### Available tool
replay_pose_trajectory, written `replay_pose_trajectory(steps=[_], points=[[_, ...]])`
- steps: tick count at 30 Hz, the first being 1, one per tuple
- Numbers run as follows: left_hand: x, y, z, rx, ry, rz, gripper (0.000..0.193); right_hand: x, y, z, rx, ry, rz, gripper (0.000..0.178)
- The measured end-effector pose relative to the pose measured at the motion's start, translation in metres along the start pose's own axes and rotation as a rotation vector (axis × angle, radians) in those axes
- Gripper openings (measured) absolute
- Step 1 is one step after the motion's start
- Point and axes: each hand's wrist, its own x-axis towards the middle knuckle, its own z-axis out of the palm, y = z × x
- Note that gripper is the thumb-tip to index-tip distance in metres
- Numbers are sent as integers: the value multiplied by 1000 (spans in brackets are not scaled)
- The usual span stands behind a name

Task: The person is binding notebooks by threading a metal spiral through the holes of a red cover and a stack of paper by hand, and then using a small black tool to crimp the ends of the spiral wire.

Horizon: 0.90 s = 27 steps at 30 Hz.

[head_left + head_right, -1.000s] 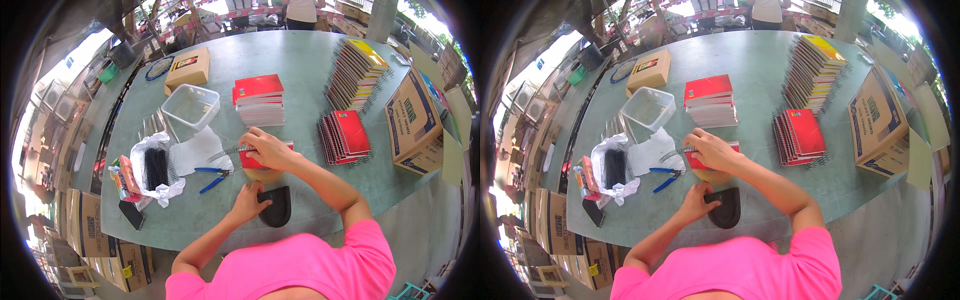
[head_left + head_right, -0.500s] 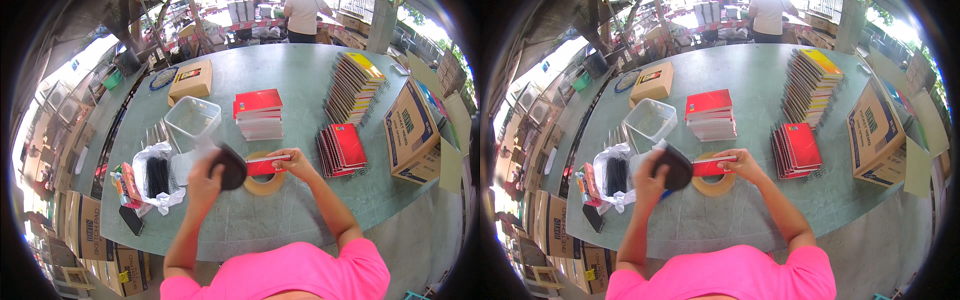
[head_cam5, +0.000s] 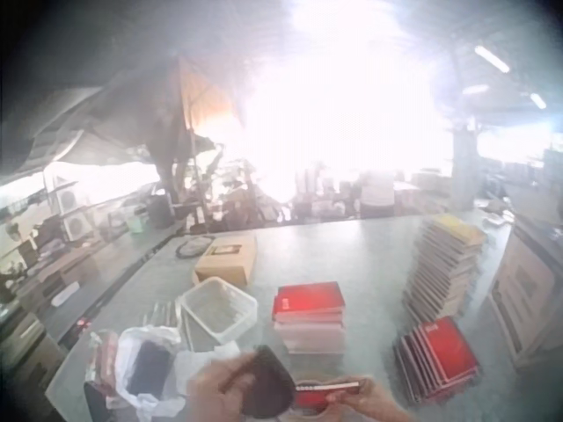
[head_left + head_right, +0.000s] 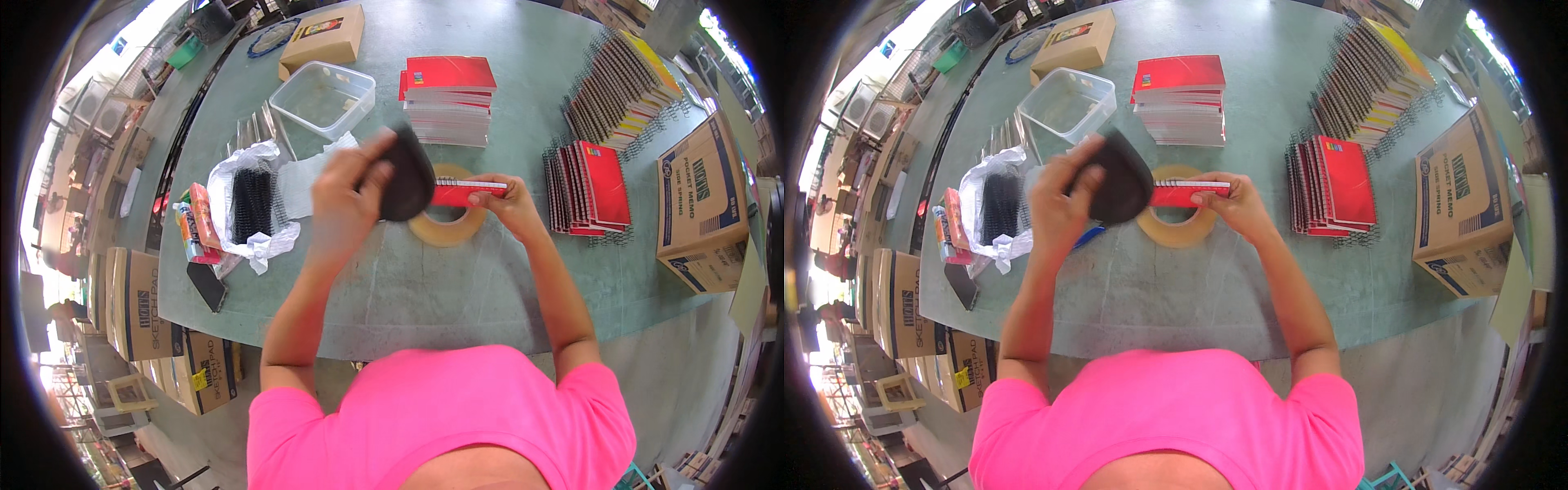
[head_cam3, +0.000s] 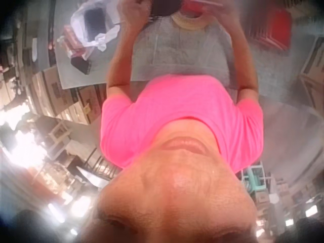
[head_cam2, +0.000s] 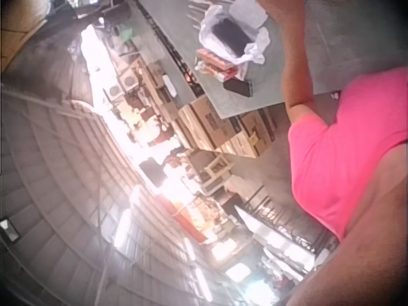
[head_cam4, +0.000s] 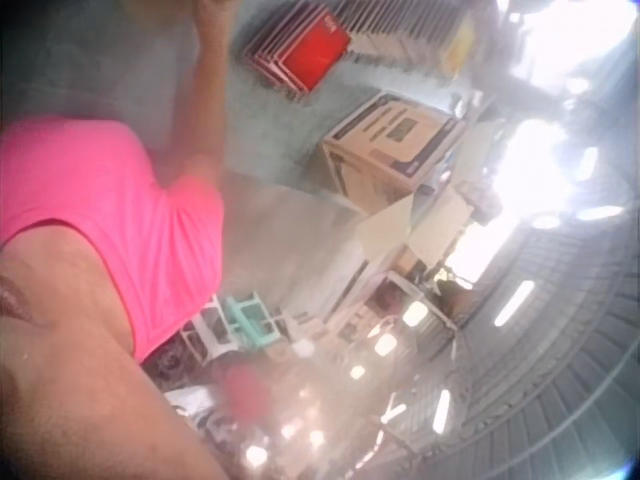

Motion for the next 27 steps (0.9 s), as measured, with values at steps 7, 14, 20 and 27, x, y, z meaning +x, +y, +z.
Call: replay_pose_trajectory(steps=[7, 14, 20, 27], points=[[5, 12, 13, 16, -120, 0, 41, 1, 1, -4, -87, -10, 25, 25], [-15, 3, 40, -29, -246, 163, 40, -1, 1, 4, -181, -71, -78, 24], [-13, 18, 39, -24, -428, 93, 37, -4, -5, 4, -186, -127, -127, 22], [-46, 4, 44, -55, -522, 115, 37, 0, -11, 11, -60, -26, -105, 27]])
